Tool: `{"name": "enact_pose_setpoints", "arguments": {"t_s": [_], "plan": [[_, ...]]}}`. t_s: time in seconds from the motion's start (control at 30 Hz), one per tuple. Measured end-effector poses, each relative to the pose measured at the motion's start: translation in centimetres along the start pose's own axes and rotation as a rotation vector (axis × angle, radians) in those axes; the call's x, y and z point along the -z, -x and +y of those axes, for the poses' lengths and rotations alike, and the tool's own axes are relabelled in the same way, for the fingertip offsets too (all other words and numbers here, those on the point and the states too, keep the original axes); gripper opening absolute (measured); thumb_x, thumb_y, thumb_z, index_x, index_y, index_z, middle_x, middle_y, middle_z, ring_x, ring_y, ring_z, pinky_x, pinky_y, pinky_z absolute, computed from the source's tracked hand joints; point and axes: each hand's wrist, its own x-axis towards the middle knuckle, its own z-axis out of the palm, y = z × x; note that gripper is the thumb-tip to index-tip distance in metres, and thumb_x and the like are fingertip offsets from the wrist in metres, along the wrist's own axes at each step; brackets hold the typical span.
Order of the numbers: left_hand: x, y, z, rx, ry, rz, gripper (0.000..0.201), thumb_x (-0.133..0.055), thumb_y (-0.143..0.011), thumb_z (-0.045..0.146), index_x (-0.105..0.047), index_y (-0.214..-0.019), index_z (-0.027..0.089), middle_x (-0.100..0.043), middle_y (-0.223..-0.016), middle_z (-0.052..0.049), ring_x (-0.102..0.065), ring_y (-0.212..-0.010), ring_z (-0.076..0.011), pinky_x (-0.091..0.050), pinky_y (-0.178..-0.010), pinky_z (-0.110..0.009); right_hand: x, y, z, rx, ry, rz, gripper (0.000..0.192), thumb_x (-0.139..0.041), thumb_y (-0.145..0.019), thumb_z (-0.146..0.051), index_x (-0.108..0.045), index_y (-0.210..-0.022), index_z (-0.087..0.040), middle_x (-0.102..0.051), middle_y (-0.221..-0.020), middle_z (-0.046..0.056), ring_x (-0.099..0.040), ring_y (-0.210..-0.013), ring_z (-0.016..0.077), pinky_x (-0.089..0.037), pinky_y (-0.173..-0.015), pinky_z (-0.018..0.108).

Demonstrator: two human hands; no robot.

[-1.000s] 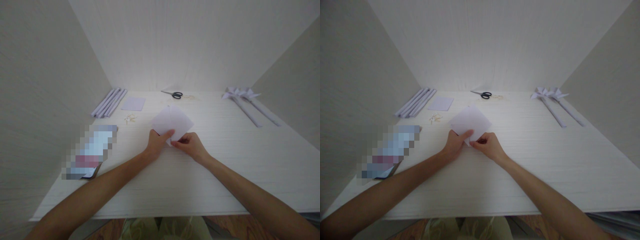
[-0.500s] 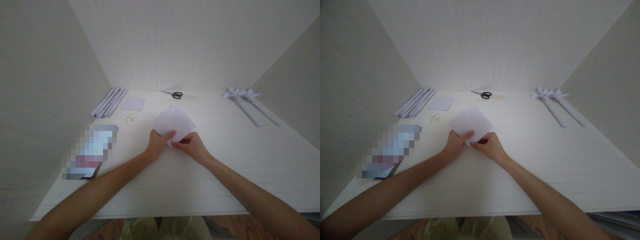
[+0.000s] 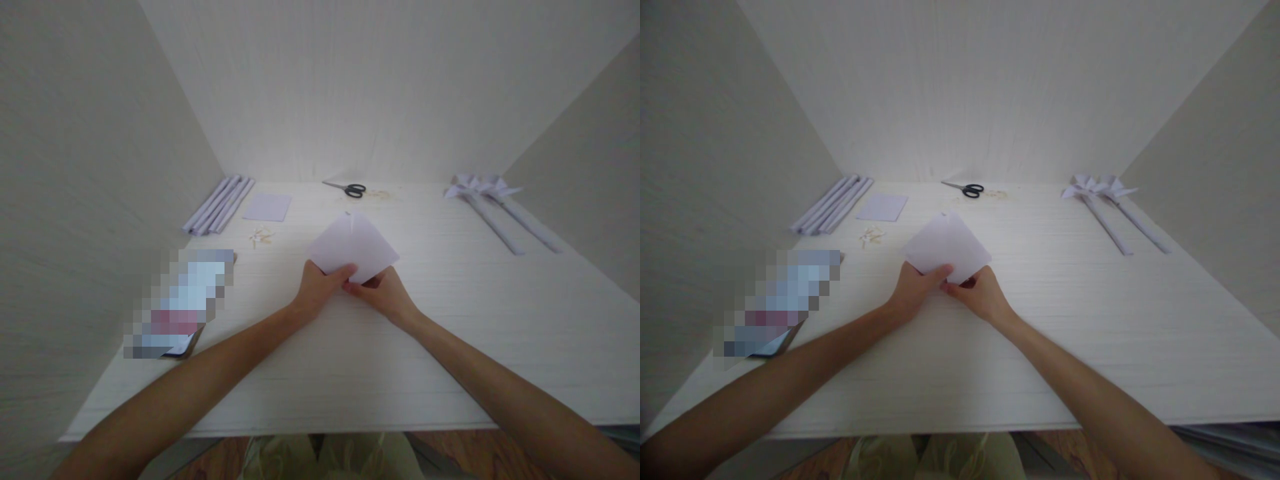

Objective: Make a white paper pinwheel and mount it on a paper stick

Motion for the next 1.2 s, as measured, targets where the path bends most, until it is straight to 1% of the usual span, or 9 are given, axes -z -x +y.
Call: {"name": "enact_pose_setpoints", "arguments": {"t_s": [0.07,0.17,0.33,0.4,0.47,0.67,0.83,1.0,1.2], "plan": [[0.1,-0.1,-0.1,0.000,0.000,0.033,0.033,-0.069,-0.054,0.030,-0.064,-0.082,0.014,-0.066,-0.083,-0.007,-0.060,-0.076,-0.0173,-0.048,-0.067,-0.028,0.1,0.0,0.0,-0.017,0.002,-0.021,0.019,-0.062,-0.062,-0.030,-0.061,-0.071,-0.013,-0.062,-0.067,0.005,-0.055,-0.058,0.0149,-0.043,-0.053,0.027],[0.2,-0.5,-0.5,0.035,0.046,0.078,0.029,-0.069,-0.055,0.032,-0.064,-0.075,0.013,-0.066,-0.076,-0.005,-0.059,-0.068,-0.0150,-0.048,-0.064,-0.028,0.2,0.0,-0.1,-0.047,0.029,-0.015,0.018,-0.061,-0.062,-0.031,-0.059,-0.062,-0.013,-0.059,-0.059,0.003,-0.050,-0.050,0.0124,-0.039,-0.048,0.026],[0.5,-1.2,-0.7,0.049,0.258,0.128,0.022,-0.067,-0.057,0.031,-0.061,-0.066,0.012,-0.063,-0.065,-0.002,-0.056,-0.060,-0.0111,-0.047,-0.062,-0.027,0.3,-0.1,0.2,-0.054,0.004,0.016,0.018,-0.061,-0.062,-0.030,-0.058,-0.063,-0.012,-0.055,-0.058,0.002,-0.044,-0.048,0.0098,-0.034,-0.045,0.024],[0.7,-1.4,-0.7,0.038,0.297,0.170,0.020,-0.067,-0.056,0.031,-0.058,-0.059,0.012,-0.060,-0.060,0.000,-0.054,-0.057,-0.0096,-0.047,-0.059,-0.025,0.3,-0.2,0.3,-0.043,-0.028,0.013,0.018,-0.062,-0.062,-0.030,-0.060,-0.067,-0.012,-0.055,-0.059,0.001,-0.044,-0.048,0.0093,-0.033,-0.046,0.023],[0.8,-1.5,-0.6,0.025,0.312,0.190,0.020,-0.067,-0.056,0.030,-0.057,-0.058,0.012,-0.059,-0.059,0.000,-0.054,-0.056,-0.0091,-0.047,-0.057,-0.025,0.3,-0.2,0.4,-0.024,-0.083,0.010,0.018,-0.062,-0.062,-0.028,-0.060,-0.072,-0.013,-0.055,-0.062,0.001,-0.044,-0.050,0.0093,-0.034,-0.047,0.023],[0.9,-1.3,-0.6,0.032,0.284,0.137,0.024,-0.067,-0.057,0.029,-0.062,-0.073,0.012,-0.063,-0.068,-0.002,-0.056,-0.059,-0.0109,-0.049,-0.057,-0.025,0.3,-0.3,0.1,-0.022,-0.243,0.103,0.016,-0.064,-0.062,-0.028,-0.057,-0.068,-0.014,-0.054,-0.059,-0.002,-0.042,-0.049,0.0072,-0.032,-0.046,0.021],[0.8,-1.4,-0.7,0.051,0.257,0.127,0.025,-0.067,-0.056,0.029,-0.062,-0.073,0.012,-0.063,-0.067,-0.002,-0.057,-0.061,-0.0121,-0.049,-0.058,-0.027,0.2,-0.3,0.2,-0.053,-0.314,0.091,0.020,-0.066,-0.060,-0.027,-0.061,-0.075,-0.015,-0.063,-0.072,0.002,-0.052,-0.058,0.0103,-0.039,-0.053,0.023],[0.8,-1.3,-0.7,0.030,0.271,0.092,0.022,-0.067,-0.056,0.027,-0.063,-0.072,0.012,-0.064,-0.067,-0.002,-0.057,-0.061,-0.0114,-0.049,-0.059,-0.027,0.3,-0.3,0.2,-0.064,-0.267,0.091,0.021,-0.068,-0.057,-0.026,-0.062,-0.074,-0.015,-0.065,-0.074,0.003,-0.055,-0.060,0.0128,-0.043,-0.058,0.026],[0.7,-1.2,-0.7,0.034,0.276,0.072,0.020,-0.067,-0.056,0.026,-0.064,-0.070,0.012,-0.063,-0.064,-0.001,-0.057,-0.059,-0.0114,-0.049,-0.059,-0.027,0.4,-0.2,-0.1,-0.046,-0.177,0.101,0.018,-0.067,-0.058,-0.024,-0.063,-0.073,-0.013,-0.064,-0.070,0.003,-0.054,-0.057,0.0123,-0.043,-0.055,0.026]]}}
